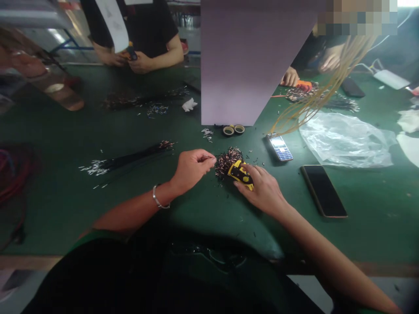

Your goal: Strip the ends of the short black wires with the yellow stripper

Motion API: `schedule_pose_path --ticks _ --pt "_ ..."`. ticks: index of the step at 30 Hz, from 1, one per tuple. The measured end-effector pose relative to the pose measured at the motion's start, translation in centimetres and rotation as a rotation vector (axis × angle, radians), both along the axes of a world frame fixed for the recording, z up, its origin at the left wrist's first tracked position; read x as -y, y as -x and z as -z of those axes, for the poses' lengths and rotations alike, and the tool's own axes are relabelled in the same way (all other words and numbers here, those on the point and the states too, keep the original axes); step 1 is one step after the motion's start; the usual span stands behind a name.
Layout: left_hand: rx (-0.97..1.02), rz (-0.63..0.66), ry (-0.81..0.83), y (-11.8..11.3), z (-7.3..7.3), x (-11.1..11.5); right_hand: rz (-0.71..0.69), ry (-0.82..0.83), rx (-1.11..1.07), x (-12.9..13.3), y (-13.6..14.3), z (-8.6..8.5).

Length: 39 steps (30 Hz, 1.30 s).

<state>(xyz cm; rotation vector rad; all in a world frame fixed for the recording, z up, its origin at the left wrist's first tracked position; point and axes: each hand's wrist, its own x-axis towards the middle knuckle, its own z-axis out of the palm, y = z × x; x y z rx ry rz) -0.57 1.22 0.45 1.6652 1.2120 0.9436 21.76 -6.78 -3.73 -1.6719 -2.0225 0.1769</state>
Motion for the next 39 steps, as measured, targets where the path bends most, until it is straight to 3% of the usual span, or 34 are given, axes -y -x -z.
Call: schedule_pose_path --ticks 5,9,13,18,22,26,30,34,39 --pt "0.136 -0.005 0.16 -0.1 0.2 -0.6 0.012 0.122 0.155 1.0 -2.2 1.7" --pt "0.152 -0.008 0.167 -0.1 0.6 -0.7 0.057 0.121 0.069 1.2 -3.0 2.5" --pt "0.148 -0.009 0.169 0.0 0.7 -0.7 0.149 0.186 -0.351 0.9 -3.5 2.6" --pt "0.145 -0.027 0.171 -0.1 0.5 -0.7 0.179 0.354 -1.042 0.9 -2.5 0.7" --pt "0.157 -0.019 0.183 -0.1 0.5 -0.6 0.144 0.364 -1.297 0.8 -0.6 -0.6" --pt "0.16 -0.01 0.196 -0.2 0.3 -0.4 0.109 0.354 -1.353 1.1 0.3 -0.8" --pt "0.165 0.006 0.195 -0.4 -0.2 0.0 0.111 0.306 -1.244 1.8 0.3 -0.4" --pt "0.184 0.048 0.195 -0.6 -0.6 0.7 0.106 0.31 -1.128 2.6 -0.2 0.5" --pt "0.186 0.086 0.199 -0.7 -0.2 1.4 0.101 0.379 -1.159 3.0 -0.7 1.8"
